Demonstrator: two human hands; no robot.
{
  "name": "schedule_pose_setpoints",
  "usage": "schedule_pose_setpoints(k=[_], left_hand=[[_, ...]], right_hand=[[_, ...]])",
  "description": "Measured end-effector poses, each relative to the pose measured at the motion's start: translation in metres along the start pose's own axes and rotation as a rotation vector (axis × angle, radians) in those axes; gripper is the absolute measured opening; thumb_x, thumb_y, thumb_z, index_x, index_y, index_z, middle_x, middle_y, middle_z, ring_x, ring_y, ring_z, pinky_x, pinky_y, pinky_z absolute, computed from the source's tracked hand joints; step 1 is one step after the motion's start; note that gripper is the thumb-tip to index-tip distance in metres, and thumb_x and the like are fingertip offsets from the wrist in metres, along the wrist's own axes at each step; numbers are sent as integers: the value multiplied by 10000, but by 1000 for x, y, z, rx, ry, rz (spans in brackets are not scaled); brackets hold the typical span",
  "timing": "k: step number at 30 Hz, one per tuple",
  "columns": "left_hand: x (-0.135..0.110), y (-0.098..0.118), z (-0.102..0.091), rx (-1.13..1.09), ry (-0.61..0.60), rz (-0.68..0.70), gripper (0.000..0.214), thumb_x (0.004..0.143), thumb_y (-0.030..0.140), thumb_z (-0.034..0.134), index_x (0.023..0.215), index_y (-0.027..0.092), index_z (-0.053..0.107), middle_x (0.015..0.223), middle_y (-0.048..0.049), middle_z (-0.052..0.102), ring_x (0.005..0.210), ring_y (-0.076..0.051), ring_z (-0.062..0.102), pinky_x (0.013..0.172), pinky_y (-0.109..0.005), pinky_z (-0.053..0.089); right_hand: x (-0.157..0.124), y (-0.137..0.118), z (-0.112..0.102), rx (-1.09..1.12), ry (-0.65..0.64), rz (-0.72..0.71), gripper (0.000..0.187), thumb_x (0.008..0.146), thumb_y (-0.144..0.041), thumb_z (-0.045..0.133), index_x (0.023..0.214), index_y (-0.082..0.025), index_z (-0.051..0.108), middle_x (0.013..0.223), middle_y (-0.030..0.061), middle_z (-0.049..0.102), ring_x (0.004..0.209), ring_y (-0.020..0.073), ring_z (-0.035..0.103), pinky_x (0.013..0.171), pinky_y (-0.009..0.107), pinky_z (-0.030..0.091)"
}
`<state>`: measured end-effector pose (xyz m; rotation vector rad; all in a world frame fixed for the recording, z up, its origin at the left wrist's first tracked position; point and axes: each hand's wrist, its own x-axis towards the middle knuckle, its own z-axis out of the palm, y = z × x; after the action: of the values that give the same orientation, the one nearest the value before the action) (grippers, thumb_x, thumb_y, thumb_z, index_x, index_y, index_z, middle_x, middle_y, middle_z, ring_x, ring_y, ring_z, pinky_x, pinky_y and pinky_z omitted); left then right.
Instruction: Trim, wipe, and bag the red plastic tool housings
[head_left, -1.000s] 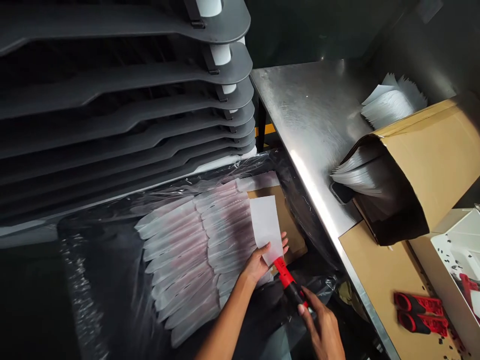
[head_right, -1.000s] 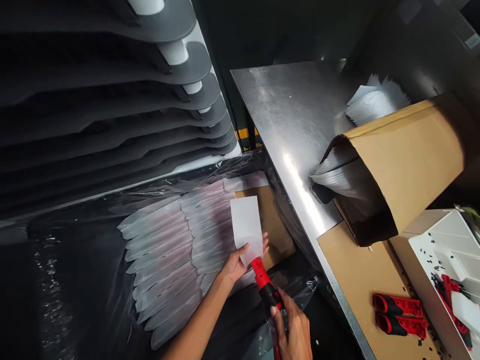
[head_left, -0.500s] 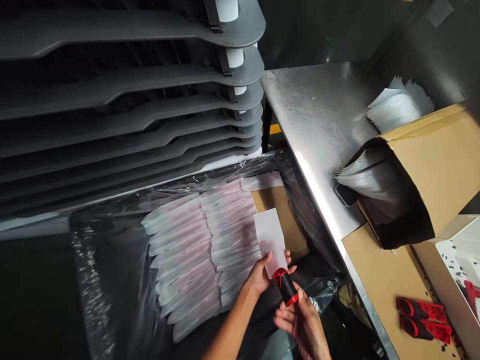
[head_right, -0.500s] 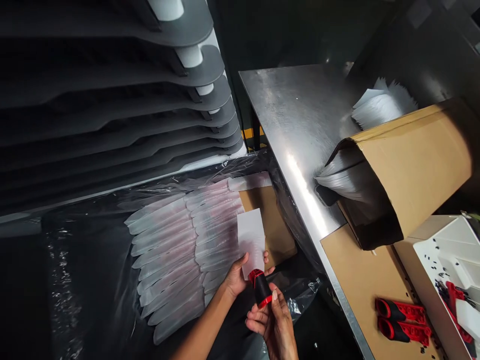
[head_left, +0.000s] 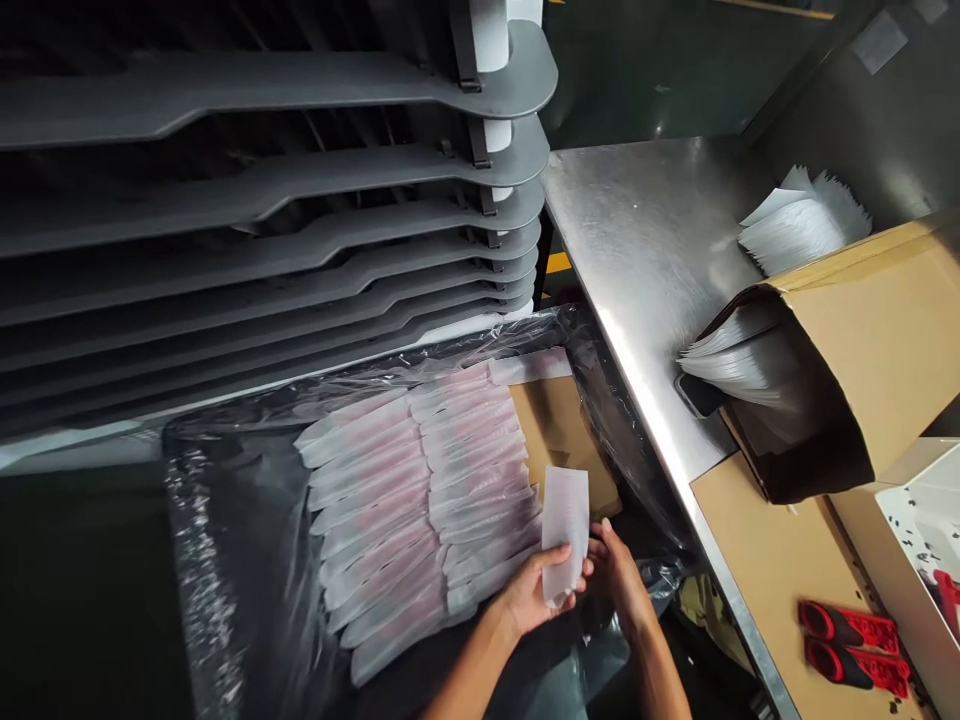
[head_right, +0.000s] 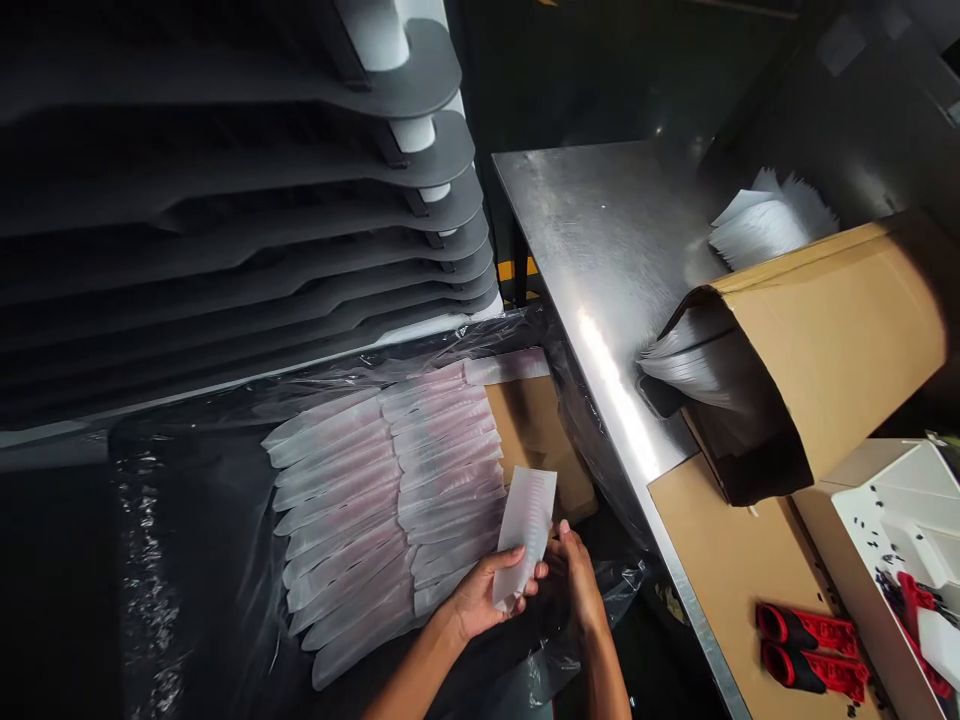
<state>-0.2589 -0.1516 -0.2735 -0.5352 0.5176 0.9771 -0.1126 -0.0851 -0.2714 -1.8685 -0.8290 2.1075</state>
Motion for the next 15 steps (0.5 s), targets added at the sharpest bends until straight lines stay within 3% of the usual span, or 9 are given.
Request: schedule_pose_setpoints(k=[3,7,11,13,15], left_hand=[[-8,1,-5,111,53,-18,107,813,170,719,867,79,718,774,-149,752,519,-129,635,410,-169,374],[-18,13,-21,159,144,120,248,847,257,715,1077,174,675,879,-92,775,640,-185,724,521,-211,488],[-35,23,-72,137,245,327,628,814,218,741,1382,329,496,1117,-70,747,982,-258,737,783,-323,558],[-43,18,-104,203,342,372,619,792,233,766,1352,341,525,1198,-79,718,1099,-253,692,835,-316,537],[-50,6,-131,324,461,328,593,757,363,801,1300,325,567,1232,-97,698,1184,-277,643,901,-346,514]], right_hand=[[27,1,21,23,-111,77,473,761,-560,756,924,-124,675,688,7,669,566,134,609,531,248,478],[70,8,57,42,-136,135,261,930,-385,638,1010,-137,644,909,19,678,732,118,645,673,284,558],[131,-8,93,66,-35,95,310,953,-368,608,1182,-159,600,1133,63,647,934,174,656,799,365,579],[167,-27,109,84,28,37,346,952,-374,606,1230,-169,581,1197,75,626,993,194,647,839,394,572],[201,-47,121,100,69,-29,361,953,-382,603,1248,-175,573,1234,82,612,1028,204,639,864,412,566]])
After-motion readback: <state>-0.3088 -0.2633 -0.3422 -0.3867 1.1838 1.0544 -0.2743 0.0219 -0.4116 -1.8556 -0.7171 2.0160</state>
